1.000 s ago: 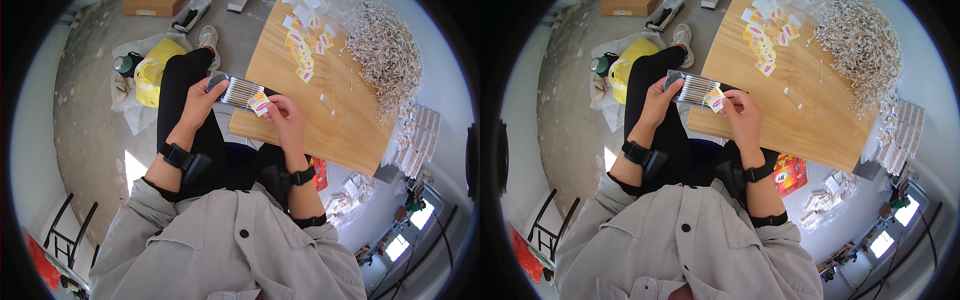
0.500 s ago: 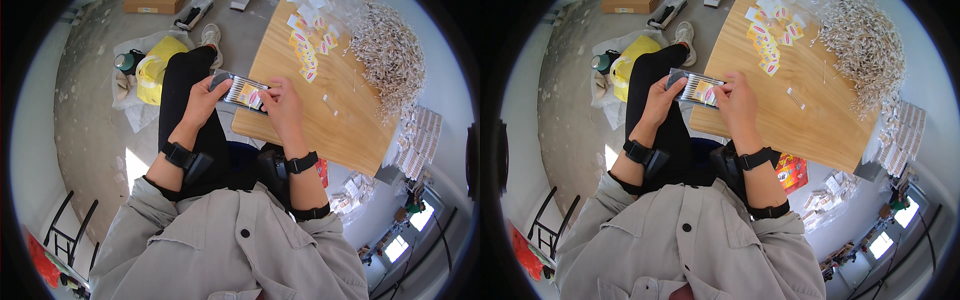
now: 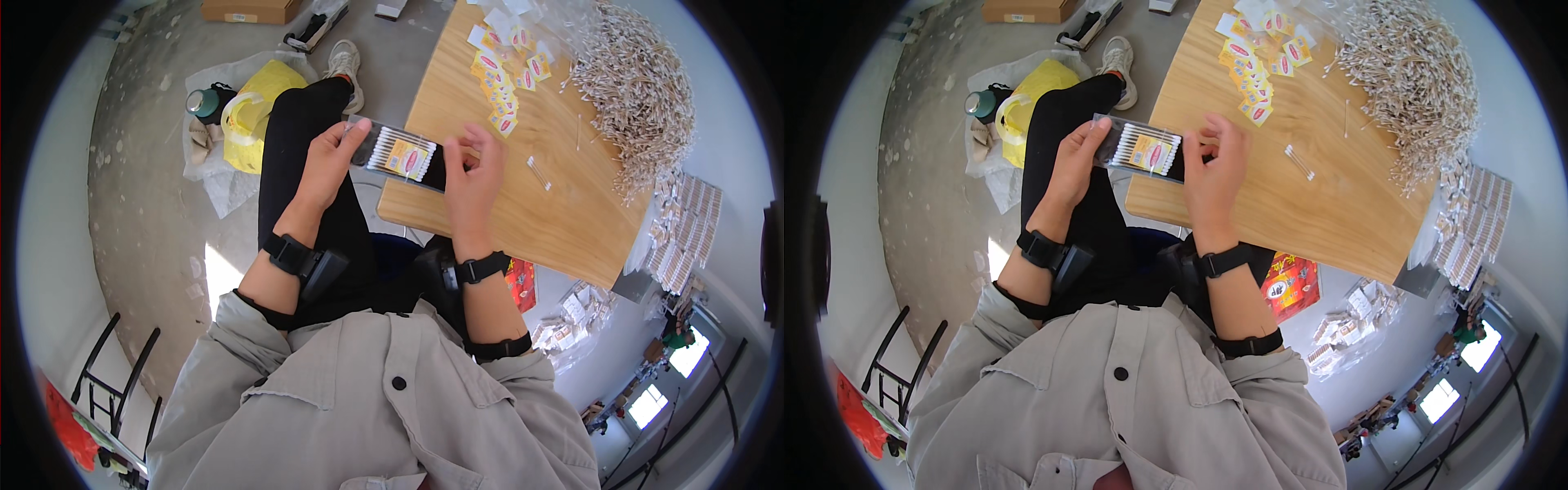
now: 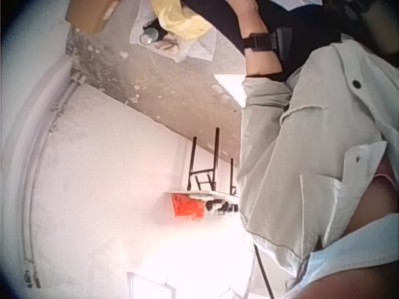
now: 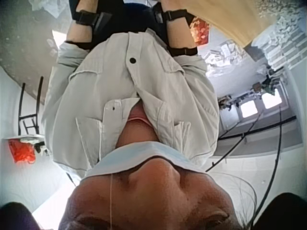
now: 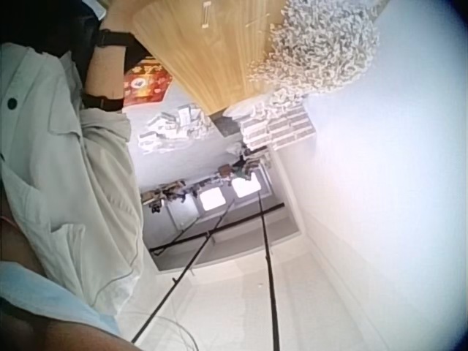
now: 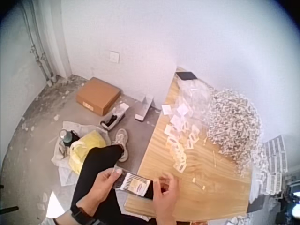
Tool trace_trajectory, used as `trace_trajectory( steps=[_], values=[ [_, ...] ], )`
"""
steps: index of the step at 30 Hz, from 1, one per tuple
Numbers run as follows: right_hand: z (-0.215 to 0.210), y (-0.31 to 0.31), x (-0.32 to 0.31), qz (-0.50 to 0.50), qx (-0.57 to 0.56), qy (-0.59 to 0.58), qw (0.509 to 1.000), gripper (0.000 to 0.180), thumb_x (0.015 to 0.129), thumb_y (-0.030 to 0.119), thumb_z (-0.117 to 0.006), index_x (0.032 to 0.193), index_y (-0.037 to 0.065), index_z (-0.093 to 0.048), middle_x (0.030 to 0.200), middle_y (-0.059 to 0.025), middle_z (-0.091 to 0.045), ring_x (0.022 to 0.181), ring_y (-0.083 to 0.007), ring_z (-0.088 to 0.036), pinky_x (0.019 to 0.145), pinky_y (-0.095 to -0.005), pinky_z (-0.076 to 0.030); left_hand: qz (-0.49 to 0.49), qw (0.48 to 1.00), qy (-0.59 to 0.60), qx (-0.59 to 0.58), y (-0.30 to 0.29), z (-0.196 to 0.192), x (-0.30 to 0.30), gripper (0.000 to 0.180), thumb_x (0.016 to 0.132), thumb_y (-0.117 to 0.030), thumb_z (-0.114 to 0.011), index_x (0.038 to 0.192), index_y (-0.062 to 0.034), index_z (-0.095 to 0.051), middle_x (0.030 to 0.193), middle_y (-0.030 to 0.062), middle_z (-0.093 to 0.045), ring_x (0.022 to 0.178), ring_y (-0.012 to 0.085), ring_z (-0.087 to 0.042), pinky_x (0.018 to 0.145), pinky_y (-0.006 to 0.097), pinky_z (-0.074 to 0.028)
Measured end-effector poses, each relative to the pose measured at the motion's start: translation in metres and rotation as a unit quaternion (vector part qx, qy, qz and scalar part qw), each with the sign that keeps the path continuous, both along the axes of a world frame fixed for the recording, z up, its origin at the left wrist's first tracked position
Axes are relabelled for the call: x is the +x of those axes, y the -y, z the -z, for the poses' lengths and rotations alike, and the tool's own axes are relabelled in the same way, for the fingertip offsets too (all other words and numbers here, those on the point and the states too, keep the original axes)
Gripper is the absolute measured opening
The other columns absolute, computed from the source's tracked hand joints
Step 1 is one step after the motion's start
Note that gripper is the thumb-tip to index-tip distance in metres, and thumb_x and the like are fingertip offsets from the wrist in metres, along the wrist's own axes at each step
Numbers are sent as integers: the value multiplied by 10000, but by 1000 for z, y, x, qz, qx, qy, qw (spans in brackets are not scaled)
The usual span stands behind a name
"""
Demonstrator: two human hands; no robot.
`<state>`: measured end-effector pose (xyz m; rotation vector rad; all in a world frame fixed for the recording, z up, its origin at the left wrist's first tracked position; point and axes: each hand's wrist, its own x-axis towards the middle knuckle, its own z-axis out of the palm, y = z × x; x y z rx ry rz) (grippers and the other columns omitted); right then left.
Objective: The person sits on the floor and manually assembles cotton swabs into small plastic packets. They gather a handful of swabs from a large pile, align them, place them into a clear plastic wrapper, and seal the packet. The process is repeated continuously throughout the video.
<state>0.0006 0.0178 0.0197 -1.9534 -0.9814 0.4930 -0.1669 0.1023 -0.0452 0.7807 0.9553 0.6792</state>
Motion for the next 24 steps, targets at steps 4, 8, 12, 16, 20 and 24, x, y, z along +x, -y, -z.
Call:
trace_trajectory(
  steps=[4,8,12,16,20,24],
  values=[
    [23,4,-22,82,174,-230,954,408,1031,231,-454,1340,-34,-434,1381,-166,-427,1240,-244,-488,1073,-371,-376,-19,1000,-23,10,0,1,8,334,968,-330,-645,914,-4,-693,755,-47,-615,660,14,-492,591,199,-386],
    [31,-7,-43,62,221,-259,938,512,1062,315,-321,1419,-51,-326,1416,-186,-394,1379,-291,-363,1175,-404,-253,-53,996,-56,51,6,0,16,343,970,-327,-644,853,-8,-693,696,-59,-582,628,12,-450,561,204,-372],
    [29,-11,-52,50,219,-250,942,504,1061,293,-316,1413,-67,-333,1429,-191,-378,1381,-305,-359,1174,-403,-252,-60,989,-96,98,8,-1,18,329,964,-295,-656,841,8,-687,688,-48,-593,641,18,-448,567,216,-388],
    [29,-11,-53,44,210,-243,946,508,1061,289,-315,1413,-77,-327,1438,-192,-366,1383,-307,-357,1175,-399,-249,-75,981,-120,132,10,-4,19,323,959,-274,-664,845,27,-678,681,-33,-600,648,25,-461,579,229,-413],
    [33,-10,-51,56,234,-271,932,514,1063,296,-311,1421,-73,-322,1440,-188,-361,1378,-298,-365,1175,-395,-247,-84,974,-146,149,11,-13,20,324,955,-273,-667,845,31,-675,677,-26,-602,644,26,-470,578,234,-419],
    [33,-9,-51,53,215,-278,935,502,1061,292,-338,1422,-57,-331,1458,-176,-358,1383,-271,-358,1170,-380,-258,-63,973,-173,142,9,-7,20,321,953,-272,-668,853,33,-673,679,-21,-605,645,31,-482,582,232,-425]
  ],
)
